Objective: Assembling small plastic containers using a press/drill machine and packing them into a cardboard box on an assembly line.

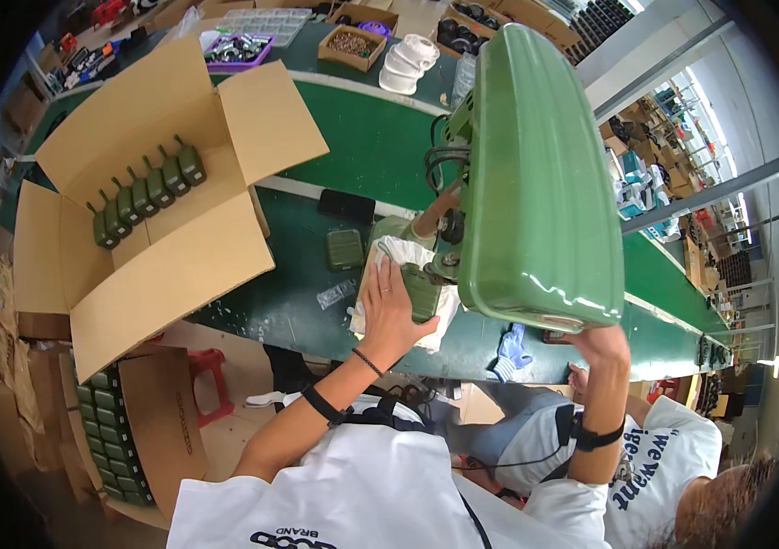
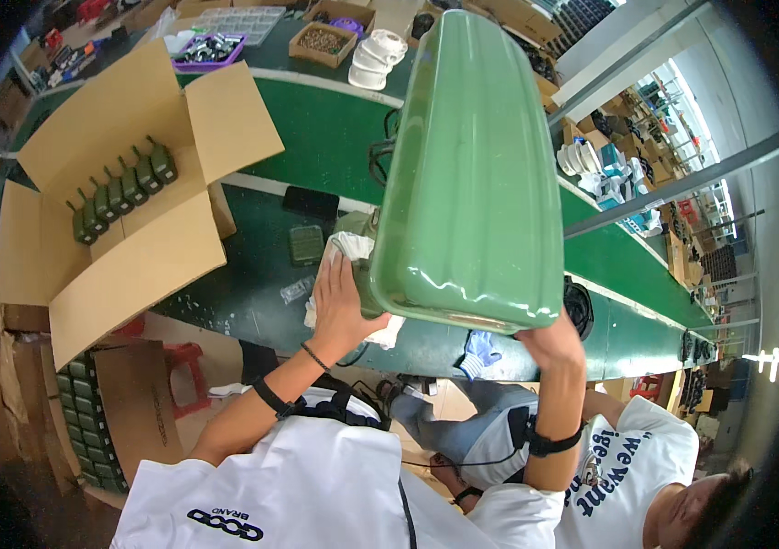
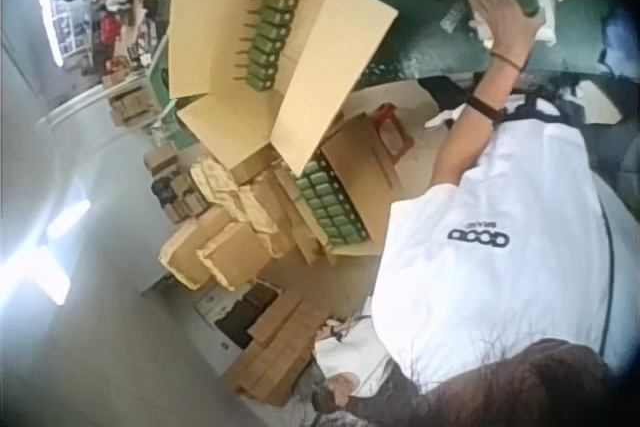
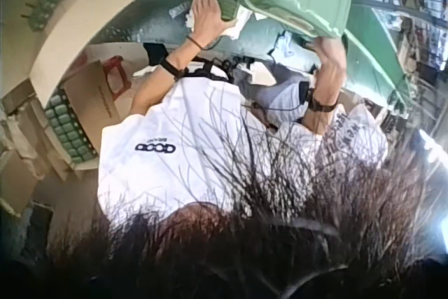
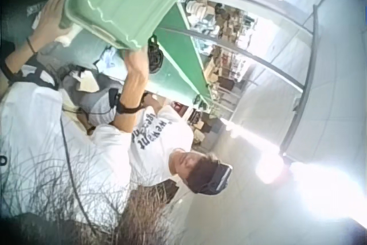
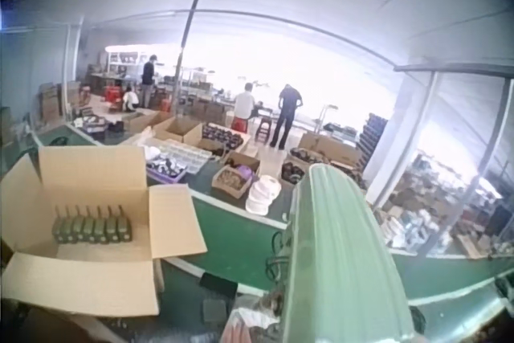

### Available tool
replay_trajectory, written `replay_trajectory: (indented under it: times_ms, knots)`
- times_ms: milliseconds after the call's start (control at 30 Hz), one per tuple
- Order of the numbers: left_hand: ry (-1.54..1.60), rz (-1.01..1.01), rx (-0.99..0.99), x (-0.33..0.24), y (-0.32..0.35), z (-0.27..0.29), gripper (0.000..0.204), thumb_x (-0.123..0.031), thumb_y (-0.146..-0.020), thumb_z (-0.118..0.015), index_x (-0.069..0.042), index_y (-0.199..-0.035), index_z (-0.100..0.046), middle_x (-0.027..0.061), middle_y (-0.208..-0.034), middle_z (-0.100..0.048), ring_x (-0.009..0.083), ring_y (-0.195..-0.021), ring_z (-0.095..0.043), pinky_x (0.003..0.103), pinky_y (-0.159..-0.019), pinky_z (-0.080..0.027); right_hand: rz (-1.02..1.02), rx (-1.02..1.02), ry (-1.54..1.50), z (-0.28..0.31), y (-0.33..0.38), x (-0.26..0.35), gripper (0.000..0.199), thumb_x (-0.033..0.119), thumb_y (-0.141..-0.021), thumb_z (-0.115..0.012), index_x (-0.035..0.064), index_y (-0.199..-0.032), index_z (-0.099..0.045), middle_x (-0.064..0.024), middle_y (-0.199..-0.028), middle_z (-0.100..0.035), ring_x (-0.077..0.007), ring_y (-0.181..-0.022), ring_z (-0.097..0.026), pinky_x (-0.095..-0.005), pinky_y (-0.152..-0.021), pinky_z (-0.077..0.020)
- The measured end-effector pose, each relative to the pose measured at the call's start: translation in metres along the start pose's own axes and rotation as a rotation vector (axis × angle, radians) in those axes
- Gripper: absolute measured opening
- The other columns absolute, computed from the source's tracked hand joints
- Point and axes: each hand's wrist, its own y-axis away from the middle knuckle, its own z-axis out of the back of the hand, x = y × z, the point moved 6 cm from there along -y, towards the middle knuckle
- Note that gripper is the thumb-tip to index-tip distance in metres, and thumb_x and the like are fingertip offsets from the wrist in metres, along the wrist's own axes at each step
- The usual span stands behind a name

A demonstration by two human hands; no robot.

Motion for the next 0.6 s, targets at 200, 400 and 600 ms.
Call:
replay_trajectory:
  times_ms: [200, 400, 600]
  knots:
    - [-0.081, -0.029, -0.053, -0.003, -0.007, 0.000, 0.123, -0.047, -0.064, -0.090, 0.020, -0.149, -0.031, 0.0402, -0.158, -0.028, 0.0568, -0.151, -0.021, 0.063, -0.121, -0.025, -0.142, 0.218, 0.285, 0.011, -0.028, -0.121, 0.023, 0.020, -0.104, -0.064, 0.0045, -0.122, -0.066, -0.0114, -0.105, -0.071, -0.0227, -0.090, -0.067, -0.0363, -0.072, -0.0552]
    - [-0.044, 0.013, -0.002, 0.005, -0.010, 0.006, 0.119, -0.047, -0.063, -0.090, 0.017, -0.148, -0.036, 0.0360, -0.161, -0.028, 0.0541, -0.151, -0.026, 0.061, -0.115, -0.033, 0.245, -0.200, -0.071, 0.021, -0.040, -0.170, 0.031, 0.017, -0.102, -0.065, 0.0006, -0.129, -0.065, -0.0132, -0.113, -0.072, -0.0259, -0.101, -0.069, -0.0364, -0.084, -0.0565]
    - [0.011, -0.006, 0.004, 0.001, -0.011, 0.002, 0.115, -0.045, -0.065, -0.090, 0.015, -0.146, -0.036, 0.0312, -0.159, -0.033, 0.0541, -0.148, -0.029, 0.064, -0.116, -0.030, 0.517, -0.351, 0.371, -0.013, -0.131, -0.144, 0.033, 0.016, -0.102, -0.065, -0.0004, -0.130, -0.065, -0.0134, -0.116, -0.072, -0.0265, -0.105, -0.069, -0.0362, -0.088, -0.0559]
